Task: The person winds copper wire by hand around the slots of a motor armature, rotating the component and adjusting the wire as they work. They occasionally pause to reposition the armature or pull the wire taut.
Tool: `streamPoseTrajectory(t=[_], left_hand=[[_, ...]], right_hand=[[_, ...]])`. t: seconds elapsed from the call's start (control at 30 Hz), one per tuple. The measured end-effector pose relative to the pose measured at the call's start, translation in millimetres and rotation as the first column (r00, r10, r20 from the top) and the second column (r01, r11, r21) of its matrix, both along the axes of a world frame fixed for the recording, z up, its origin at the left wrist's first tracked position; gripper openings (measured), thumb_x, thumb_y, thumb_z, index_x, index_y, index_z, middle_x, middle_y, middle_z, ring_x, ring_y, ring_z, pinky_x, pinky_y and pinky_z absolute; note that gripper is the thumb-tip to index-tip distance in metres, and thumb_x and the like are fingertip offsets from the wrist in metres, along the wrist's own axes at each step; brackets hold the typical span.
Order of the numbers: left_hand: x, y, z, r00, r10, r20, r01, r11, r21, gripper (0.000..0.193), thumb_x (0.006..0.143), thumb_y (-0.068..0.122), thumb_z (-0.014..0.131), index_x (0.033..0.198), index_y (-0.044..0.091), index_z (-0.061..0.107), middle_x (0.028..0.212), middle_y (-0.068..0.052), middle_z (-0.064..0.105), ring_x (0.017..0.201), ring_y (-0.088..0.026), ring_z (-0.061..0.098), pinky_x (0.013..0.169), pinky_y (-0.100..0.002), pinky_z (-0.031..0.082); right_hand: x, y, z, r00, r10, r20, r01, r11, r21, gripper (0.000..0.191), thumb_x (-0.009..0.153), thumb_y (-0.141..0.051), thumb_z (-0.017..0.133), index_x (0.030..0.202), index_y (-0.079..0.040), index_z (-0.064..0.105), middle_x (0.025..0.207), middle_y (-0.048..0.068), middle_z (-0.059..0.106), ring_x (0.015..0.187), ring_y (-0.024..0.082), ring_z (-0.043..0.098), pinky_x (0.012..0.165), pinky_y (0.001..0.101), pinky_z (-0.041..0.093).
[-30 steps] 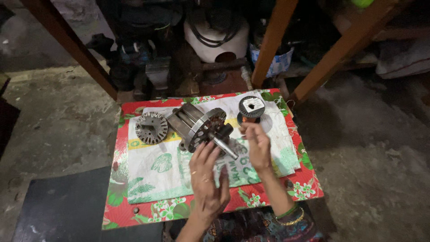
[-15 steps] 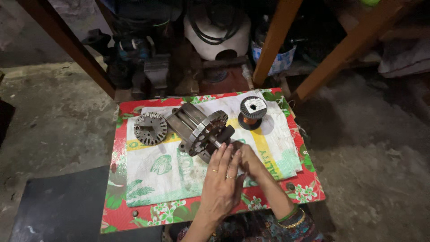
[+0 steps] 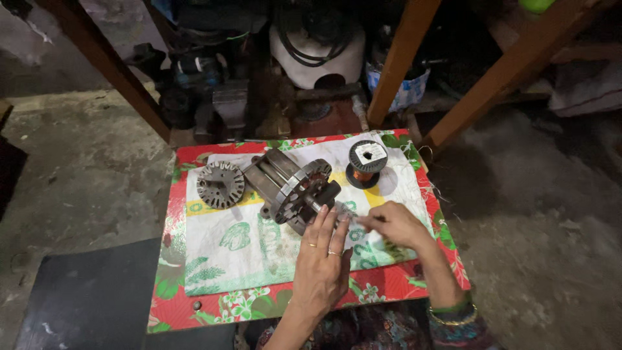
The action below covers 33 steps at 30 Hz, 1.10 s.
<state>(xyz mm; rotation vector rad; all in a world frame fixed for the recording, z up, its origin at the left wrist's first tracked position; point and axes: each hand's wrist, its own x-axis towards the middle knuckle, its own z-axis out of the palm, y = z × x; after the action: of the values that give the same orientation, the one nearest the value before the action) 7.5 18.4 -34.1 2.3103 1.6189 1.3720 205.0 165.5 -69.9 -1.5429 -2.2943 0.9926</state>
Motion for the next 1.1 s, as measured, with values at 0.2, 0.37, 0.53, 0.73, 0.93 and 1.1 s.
streamPoseTrajectory(t=[0.2, 0.37, 0.53, 0.73, 0.93, 1.1], left_hand=[[2, -3, 3, 0.999, -0.004, 0.042, 0.005, 1.000, -0.026, 0.060, 0.084, 0.004, 0.070, 0.139, -0.006, 0.051, 0.148, -0.026, 0.047, 0.144, -0.046, 0.041, 0.116, -0.052, 0.037], [6, -1, 10, 0.999, 0.026, 0.022, -0.025, 0.999, -0.019, 0.059, 0.082, 0.006, 0.072, 0.137, -0.007, 0.052, 0.144, -0.027, 0.049, 0.140, -0.046, 0.042, 0.113, -0.054, 0.037], [3, 1, 29, 0.987, 0.116, 0.112, -0.129, 0.985, 0.112, 0.049, 0.088, 0.008, 0.075, 0.133, -0.002, 0.058, 0.135, -0.023, 0.058, 0.123, -0.041, 0.057, 0.103, -0.051, 0.046], [2, 16, 46, 0.987, 0.128, 0.102, -0.149, 0.960, 0.237, 0.039, 0.087, 0.002, 0.074, 0.124, -0.004, 0.062, 0.125, -0.023, 0.064, 0.118, -0.039, 0.063, 0.100, -0.047, 0.053], [8, 15, 33, 0.988, 0.109, 0.109, -0.131, 0.968, 0.212, 0.025, 0.085, -0.001, 0.074, 0.109, -0.002, 0.067, 0.112, -0.019, 0.067, 0.111, -0.038, 0.064, 0.096, -0.046, 0.054], [11, 15, 26, 0.958, 0.045, 0.283, -0.094, 0.982, 0.163, 0.019, 0.086, -0.008, 0.070, 0.102, -0.002, 0.065, 0.109, -0.019, 0.068, 0.105, -0.035, 0.068, 0.088, -0.041, 0.057]], right_hand=[[52, 4, 18, 0.853, -0.112, -0.510, 0.215, 0.965, 0.147, 0.027, 0.093, -0.023, 0.074, 0.077, -0.002, 0.073, 0.062, 0.000, 0.056, 0.056, 0.009, 0.044, 0.051, 0.0294, 0.034], [62, 10, 55, 0.339, -0.099, -0.936, -0.160, 0.974, -0.162, 0.028, 0.098, -0.021, 0.075, 0.079, -0.002, 0.068, 0.068, -0.004, 0.056, 0.059, 0.003, 0.040, 0.053, 0.0233, 0.029], [43, -16, 89, 0.504, 0.135, -0.853, -0.155, 0.986, 0.065, 0.016, 0.089, -0.012, 0.079, 0.087, 0.002, 0.073, 0.078, 0.001, 0.067, 0.070, 0.006, 0.054, 0.060, 0.0243, 0.039], [36, -44, 112, 0.613, 0.313, -0.726, -0.386, 0.920, 0.070, 0.005, 0.084, -0.001, 0.081, 0.085, 0.002, 0.078, 0.076, 0.005, 0.075, 0.071, 0.010, 0.063, 0.063, 0.0275, 0.048], [32, -51, 116, 0.643, 0.243, -0.726, -0.274, 0.959, 0.078, 0.010, 0.077, 0.000, 0.083, 0.082, 0.000, 0.074, 0.075, 0.002, 0.067, 0.072, 0.008, 0.058, 0.063, 0.0271, 0.045], [9, -47, 105, 0.781, 0.318, -0.538, -0.127, 0.924, 0.361, 0.009, 0.081, -0.002, 0.080, 0.083, -0.003, 0.071, 0.083, 0.000, 0.063, 0.073, 0.007, 0.056, 0.063, 0.0248, 0.043]])
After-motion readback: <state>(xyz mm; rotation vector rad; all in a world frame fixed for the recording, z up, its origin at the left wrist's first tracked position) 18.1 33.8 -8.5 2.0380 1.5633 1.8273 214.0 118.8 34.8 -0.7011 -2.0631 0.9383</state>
